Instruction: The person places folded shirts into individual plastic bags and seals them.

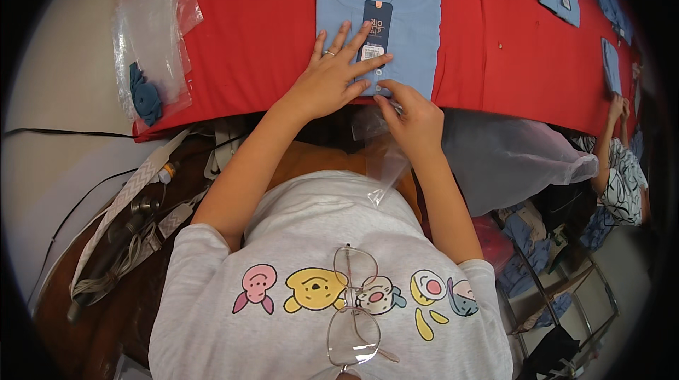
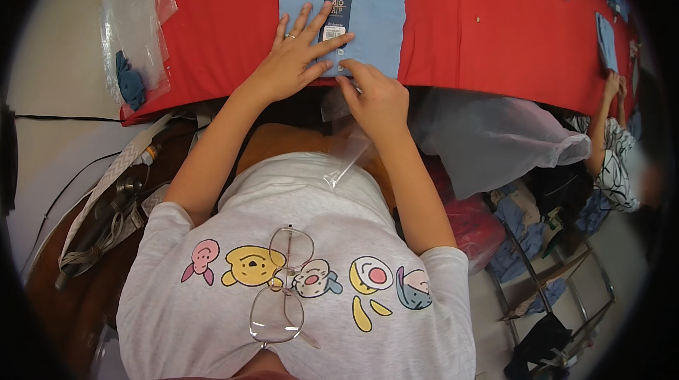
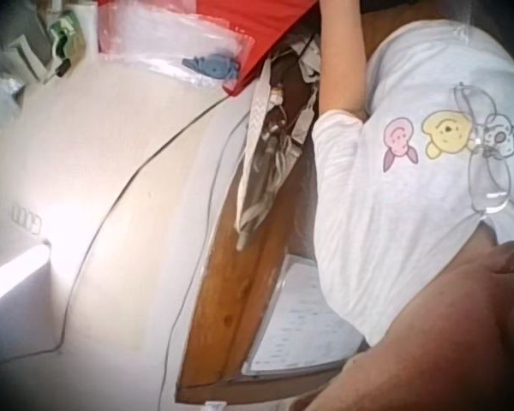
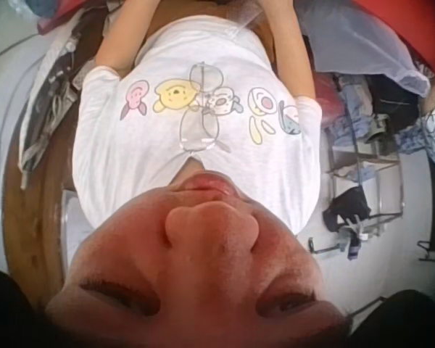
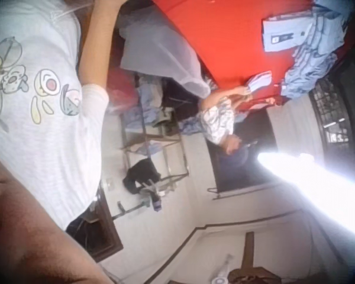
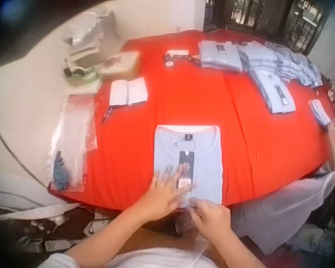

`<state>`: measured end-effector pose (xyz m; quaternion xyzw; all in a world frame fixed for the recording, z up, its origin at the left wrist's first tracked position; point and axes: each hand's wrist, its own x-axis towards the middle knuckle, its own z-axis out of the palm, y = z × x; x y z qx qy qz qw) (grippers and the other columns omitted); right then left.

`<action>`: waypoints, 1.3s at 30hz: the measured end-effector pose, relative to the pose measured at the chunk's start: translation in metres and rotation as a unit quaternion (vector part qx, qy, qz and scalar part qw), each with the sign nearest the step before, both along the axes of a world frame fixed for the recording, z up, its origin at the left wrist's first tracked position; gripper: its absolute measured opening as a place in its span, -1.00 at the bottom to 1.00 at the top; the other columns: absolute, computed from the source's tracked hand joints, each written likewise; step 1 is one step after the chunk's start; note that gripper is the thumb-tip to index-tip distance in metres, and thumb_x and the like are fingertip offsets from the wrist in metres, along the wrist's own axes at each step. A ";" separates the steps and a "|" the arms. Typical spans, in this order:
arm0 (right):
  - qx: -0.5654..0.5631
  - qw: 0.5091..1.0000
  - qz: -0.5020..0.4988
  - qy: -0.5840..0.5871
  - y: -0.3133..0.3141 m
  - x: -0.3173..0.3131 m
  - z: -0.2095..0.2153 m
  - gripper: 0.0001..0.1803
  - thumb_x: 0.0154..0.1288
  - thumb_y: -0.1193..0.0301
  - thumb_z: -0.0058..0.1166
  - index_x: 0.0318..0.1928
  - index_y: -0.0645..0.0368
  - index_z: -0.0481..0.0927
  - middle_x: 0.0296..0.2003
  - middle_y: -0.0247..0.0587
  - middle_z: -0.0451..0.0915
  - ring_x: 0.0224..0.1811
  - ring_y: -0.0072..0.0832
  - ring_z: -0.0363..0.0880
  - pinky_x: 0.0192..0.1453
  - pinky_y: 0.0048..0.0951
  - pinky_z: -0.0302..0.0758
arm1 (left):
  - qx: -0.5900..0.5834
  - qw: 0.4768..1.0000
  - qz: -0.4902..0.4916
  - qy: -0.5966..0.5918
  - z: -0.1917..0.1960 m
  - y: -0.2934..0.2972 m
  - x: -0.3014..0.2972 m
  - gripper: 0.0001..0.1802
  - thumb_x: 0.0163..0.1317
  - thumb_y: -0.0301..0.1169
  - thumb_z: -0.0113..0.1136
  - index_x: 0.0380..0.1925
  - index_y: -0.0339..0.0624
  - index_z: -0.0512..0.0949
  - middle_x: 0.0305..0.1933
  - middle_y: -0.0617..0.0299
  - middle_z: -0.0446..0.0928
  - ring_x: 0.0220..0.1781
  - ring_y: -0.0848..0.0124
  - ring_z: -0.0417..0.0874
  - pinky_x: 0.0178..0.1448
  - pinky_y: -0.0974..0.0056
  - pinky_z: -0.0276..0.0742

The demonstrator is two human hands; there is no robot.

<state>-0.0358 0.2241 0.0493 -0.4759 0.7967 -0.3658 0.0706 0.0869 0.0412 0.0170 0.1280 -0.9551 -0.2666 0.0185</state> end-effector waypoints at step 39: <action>-0.074 0.825 -0.197 -0.525 0.167 -0.064 0.076 -0.54 0.38 0.69 0.10 0.28 0.33 0.62 0.00 -0.24 0.76 -0.04 -0.56 0.72 0.04 -0.48 0.64 | -0.120 0.982 0.148 0.020 -0.001 -0.031 -0.115 -0.04 0.28 0.27 0.47 0.60 0.14 0.47 0.74 -0.10 0.21 0.83 -0.11 0.04 0.84 -0.33 -0.31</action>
